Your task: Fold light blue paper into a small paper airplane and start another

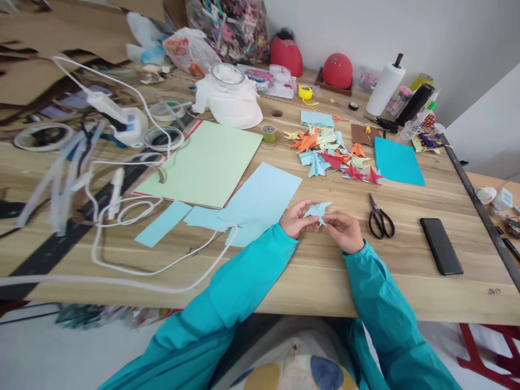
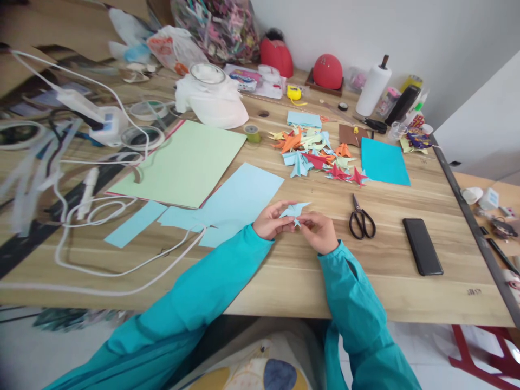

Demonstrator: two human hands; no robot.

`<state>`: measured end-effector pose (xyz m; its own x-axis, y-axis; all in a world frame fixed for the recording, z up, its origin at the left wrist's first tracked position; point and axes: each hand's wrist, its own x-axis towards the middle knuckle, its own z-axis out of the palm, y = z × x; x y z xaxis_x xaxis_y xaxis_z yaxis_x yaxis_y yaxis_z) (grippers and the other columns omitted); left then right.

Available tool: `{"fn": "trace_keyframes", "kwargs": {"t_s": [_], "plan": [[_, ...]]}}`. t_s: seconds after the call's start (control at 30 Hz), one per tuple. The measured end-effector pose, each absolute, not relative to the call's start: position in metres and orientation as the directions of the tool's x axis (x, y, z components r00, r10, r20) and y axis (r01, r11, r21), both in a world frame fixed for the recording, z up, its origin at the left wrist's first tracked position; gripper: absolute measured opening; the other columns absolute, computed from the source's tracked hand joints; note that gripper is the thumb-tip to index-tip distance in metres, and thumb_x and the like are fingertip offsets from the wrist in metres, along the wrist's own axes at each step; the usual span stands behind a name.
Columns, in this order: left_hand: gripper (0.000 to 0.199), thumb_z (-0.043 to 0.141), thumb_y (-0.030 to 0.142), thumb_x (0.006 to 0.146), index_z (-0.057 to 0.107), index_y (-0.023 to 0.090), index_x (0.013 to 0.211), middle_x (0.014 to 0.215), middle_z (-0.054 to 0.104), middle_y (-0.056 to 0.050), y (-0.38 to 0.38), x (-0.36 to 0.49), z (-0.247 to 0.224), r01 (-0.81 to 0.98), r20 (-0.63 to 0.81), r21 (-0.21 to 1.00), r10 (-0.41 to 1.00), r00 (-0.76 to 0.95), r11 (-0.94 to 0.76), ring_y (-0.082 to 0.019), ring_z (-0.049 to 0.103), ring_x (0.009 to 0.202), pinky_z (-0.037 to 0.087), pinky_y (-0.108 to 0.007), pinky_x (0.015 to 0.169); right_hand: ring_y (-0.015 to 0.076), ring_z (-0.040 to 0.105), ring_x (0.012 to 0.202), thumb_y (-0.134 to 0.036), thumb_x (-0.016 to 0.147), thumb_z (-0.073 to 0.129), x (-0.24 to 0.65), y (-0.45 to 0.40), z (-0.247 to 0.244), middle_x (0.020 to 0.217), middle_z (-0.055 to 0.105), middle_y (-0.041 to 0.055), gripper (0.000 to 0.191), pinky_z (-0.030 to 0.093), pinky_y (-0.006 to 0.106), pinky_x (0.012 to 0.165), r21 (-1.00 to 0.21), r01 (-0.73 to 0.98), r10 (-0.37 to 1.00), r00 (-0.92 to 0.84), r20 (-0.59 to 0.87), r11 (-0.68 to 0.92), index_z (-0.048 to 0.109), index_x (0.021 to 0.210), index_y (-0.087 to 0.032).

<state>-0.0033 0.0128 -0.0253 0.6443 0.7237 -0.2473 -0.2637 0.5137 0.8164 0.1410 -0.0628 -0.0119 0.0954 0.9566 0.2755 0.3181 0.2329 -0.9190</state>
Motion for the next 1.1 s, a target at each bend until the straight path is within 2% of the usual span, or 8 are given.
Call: {"fn": "trace_keyframes", "kwargs": {"t_s": [0.13,0.37,0.5,0.63,0.87,1.1], "plan": [[0.064,0.082,0.03,0.052,0.054,0.012,0.106,0.067,0.066,0.0,0.0118,-0.0023,-0.028,-0.245,-0.201,0.865,0.749,0.631,0.438,-0.013,0.062,0.053,0.054,-0.028,0.056,0.0159,0.058,0.065,-0.03,0.079,0.061,0.141,-0.0627,-0.0085,0.072,0.066,0.0049,0.012,0.047,0.03,0.058,-0.891,0.382,0.955,0.061,0.29,0.246,0.069,0.083,-0.022],[0.062,0.08,0.032,0.054,0.054,0.01,0.106,0.069,0.067,-0.003,0.0104,-0.0025,-0.0276,-0.212,-0.16,0.906,0.761,0.629,0.366,-0.015,0.063,0.052,0.054,-0.028,0.055,0.0147,0.055,0.061,-0.023,0.079,0.058,0.1413,-0.0631,-0.0116,0.069,0.062,0.0035,0.016,0.046,0.03,0.061,-0.787,0.539,0.933,0.004,0.359,0.3,0.068,0.09,-0.022],[0.063,0.079,0.029,0.056,0.054,0.01,0.11,0.068,0.067,-0.002,0.0116,-0.003,-0.0282,-0.212,-0.169,0.897,0.744,0.646,0.388,-0.017,0.065,0.056,0.056,-0.032,0.062,0.0148,0.056,0.061,-0.022,0.079,0.058,0.1418,-0.0622,-0.014,0.072,0.064,0.0051,0.013,0.046,0.03,0.06,-0.772,0.564,0.926,0.031,0.376,0.294,0.068,0.086,-0.021],[0.058,0.077,0.031,0.059,0.055,0.012,0.11,0.069,0.067,-0.002,0.0128,-0.0021,-0.0271,-0.239,-0.187,0.874,0.746,0.639,0.423,-0.017,0.066,0.06,0.055,-0.029,0.058,0.0153,0.058,0.064,-0.025,0.079,0.058,0.1424,-0.0614,-0.015,0.075,0.066,0.005,0.011,0.048,0.03,0.06,-0.794,0.544,0.932,0.06,0.358,0.27,0.068,0.082,-0.022],[0.034,0.077,0.035,0.057,0.066,0.011,0.078,0.059,0.066,-0.002,0.0125,-0.0026,-0.0255,-0.253,-0.189,0.879,0.783,0.593,0.404,-0.014,0.064,0.056,0.054,-0.027,0.059,0.0174,0.06,0.069,-0.03,0.078,0.06,0.1425,-0.0616,-0.0147,0.075,0.067,0.0051,0.011,0.048,0.03,0.059,-0.848,0.48,0.944,0.106,0.312,0.227,0.068,0.08,-0.022],[0.032,0.078,0.035,0.054,0.068,0.013,0.074,0.058,0.068,-0.002,0.0119,-0.0014,-0.0275,-0.197,-0.142,0.933,0.811,0.567,0.301,-0.015,0.065,0.056,0.054,-0.029,0.06,0.0166,0.059,0.067,-0.034,0.075,0.066,0.1426,-0.0602,-0.0167,0.073,0.066,0.0047,0.011,0.047,0.029,0.058,-0.849,0.487,0.943,0.134,0.303,0.204,0.069,0.076,-0.023]]}}
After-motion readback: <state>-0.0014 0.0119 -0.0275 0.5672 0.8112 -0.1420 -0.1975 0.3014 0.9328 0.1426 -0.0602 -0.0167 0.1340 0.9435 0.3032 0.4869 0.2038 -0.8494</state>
